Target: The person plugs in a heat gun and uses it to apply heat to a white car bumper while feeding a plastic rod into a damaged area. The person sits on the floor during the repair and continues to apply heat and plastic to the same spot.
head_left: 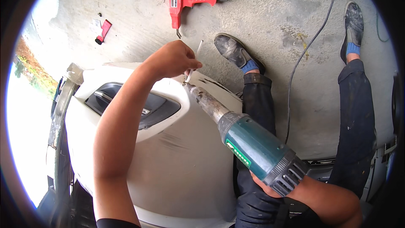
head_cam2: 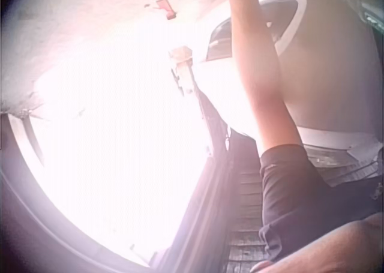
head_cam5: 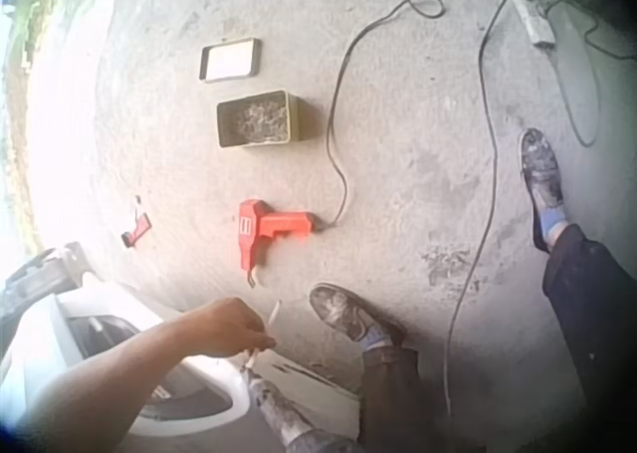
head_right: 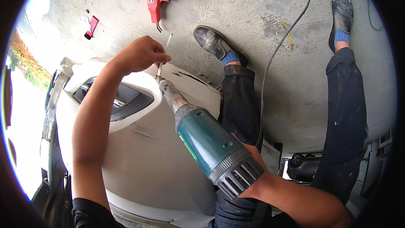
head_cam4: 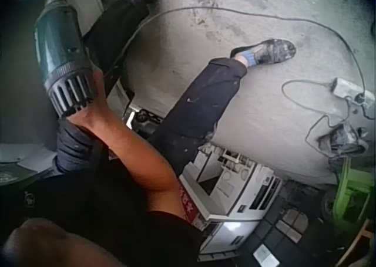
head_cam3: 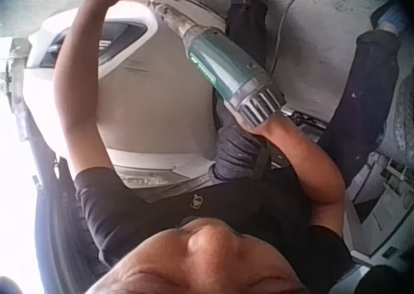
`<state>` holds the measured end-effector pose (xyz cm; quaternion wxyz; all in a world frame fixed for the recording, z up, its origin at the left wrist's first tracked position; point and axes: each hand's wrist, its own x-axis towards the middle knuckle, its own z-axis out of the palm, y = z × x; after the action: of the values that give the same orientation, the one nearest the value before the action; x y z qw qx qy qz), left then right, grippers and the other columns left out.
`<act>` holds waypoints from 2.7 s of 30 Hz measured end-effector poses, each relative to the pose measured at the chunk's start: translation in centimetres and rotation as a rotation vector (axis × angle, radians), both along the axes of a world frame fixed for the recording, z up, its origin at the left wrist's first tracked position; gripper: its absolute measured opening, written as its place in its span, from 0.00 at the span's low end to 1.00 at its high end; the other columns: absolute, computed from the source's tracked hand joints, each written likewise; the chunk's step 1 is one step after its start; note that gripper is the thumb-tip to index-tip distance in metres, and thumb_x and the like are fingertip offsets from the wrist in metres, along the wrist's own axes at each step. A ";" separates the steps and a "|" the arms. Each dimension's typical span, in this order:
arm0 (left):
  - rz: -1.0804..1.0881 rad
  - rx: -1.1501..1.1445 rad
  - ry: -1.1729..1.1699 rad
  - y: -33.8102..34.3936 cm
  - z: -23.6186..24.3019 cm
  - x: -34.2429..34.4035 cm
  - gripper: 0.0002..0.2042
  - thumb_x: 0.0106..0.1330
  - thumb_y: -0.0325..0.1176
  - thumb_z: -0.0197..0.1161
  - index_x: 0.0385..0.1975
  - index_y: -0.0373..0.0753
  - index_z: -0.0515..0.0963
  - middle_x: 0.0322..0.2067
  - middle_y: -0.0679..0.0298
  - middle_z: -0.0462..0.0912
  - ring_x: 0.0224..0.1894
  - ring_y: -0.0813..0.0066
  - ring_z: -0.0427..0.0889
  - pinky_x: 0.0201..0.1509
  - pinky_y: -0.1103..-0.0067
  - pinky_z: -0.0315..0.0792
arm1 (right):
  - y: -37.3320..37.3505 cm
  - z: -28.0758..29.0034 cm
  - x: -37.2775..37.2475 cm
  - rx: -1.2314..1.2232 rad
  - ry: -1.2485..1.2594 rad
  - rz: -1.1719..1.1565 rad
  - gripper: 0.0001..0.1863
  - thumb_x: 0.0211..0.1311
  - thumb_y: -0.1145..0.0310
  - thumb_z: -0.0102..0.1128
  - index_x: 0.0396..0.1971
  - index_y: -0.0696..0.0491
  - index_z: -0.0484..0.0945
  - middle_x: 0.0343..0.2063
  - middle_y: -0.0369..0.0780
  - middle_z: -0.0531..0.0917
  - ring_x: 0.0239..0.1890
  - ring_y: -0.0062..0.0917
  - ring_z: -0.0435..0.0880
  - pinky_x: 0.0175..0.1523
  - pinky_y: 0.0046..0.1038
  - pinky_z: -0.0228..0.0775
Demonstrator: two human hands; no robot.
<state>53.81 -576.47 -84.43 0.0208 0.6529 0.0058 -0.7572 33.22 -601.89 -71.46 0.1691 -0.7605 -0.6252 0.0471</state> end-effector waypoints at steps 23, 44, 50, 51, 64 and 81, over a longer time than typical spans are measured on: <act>-0.040 -0.035 0.011 -0.1 0.2 0.0 0.14 0.59 0.40 0.66 0.28 0.33 0.84 0.21 0.64 0.82 0.23 0.78 0.74 0.29 0.77 0.69 | -0.4 1.2 -0.9 0.249 1.509 -0.485 0.17 0.70 0.58 0.45 0.47 0.53 0.75 0.39 0.36 0.83 0.40 0.21 0.83 0.47 0.25 0.77; -0.074 -0.021 0.038 -0.7 0.6 0.5 0.14 0.58 0.41 0.67 0.29 0.34 0.84 0.20 0.63 0.80 0.23 0.77 0.74 0.30 0.77 0.69 | -0.3 1.9 -1.1 0.294 1.904 -0.647 0.15 0.70 0.62 0.46 0.48 0.54 0.74 0.40 0.36 0.82 0.41 0.21 0.82 0.48 0.24 0.76; -0.076 -0.058 0.039 -0.2 0.4 0.5 0.14 0.57 0.42 0.67 0.30 0.34 0.85 0.19 0.62 0.79 0.23 0.77 0.73 0.29 0.76 0.69 | -0.2 2.0 -1.2 0.292 1.940 -0.670 0.14 0.70 0.63 0.46 0.48 0.54 0.74 0.40 0.36 0.82 0.42 0.21 0.82 0.49 0.24 0.76; -0.068 -0.068 0.036 0.1 0.3 0.3 0.14 0.57 0.42 0.67 0.30 0.34 0.85 0.19 0.62 0.79 0.23 0.77 0.73 0.29 0.76 0.69 | -0.2 2.1 -1.2 0.292 1.944 -0.676 0.14 0.70 0.64 0.46 0.48 0.54 0.74 0.40 0.36 0.82 0.42 0.21 0.82 0.49 0.24 0.76; -0.071 -0.048 0.044 -0.2 0.6 0.6 0.14 0.57 0.41 0.67 0.29 0.34 0.84 0.18 0.62 0.79 0.22 0.77 0.72 0.28 0.76 0.68 | 0.0 2.2 -1.9 0.279 2.066 -0.734 0.12 0.69 0.69 0.47 0.48 0.54 0.74 0.40 0.36 0.82 0.42 0.21 0.82 0.50 0.23 0.75; -0.052 -0.037 0.043 0.0 0.5 0.5 0.14 0.56 0.41 0.68 0.28 0.34 0.84 0.17 0.65 0.76 0.21 0.79 0.69 0.27 0.77 0.66 | -0.2 2.3 -1.2 0.287 2.005 -0.694 0.13 0.69 0.66 0.44 0.47 0.54 0.75 0.40 0.38 0.82 0.42 0.23 0.82 0.50 0.26 0.75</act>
<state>54.30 -576.50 -83.93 0.0130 0.6359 -0.0245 -0.7713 32.01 -602.13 -69.16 0.6977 -0.4839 0.0501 0.5259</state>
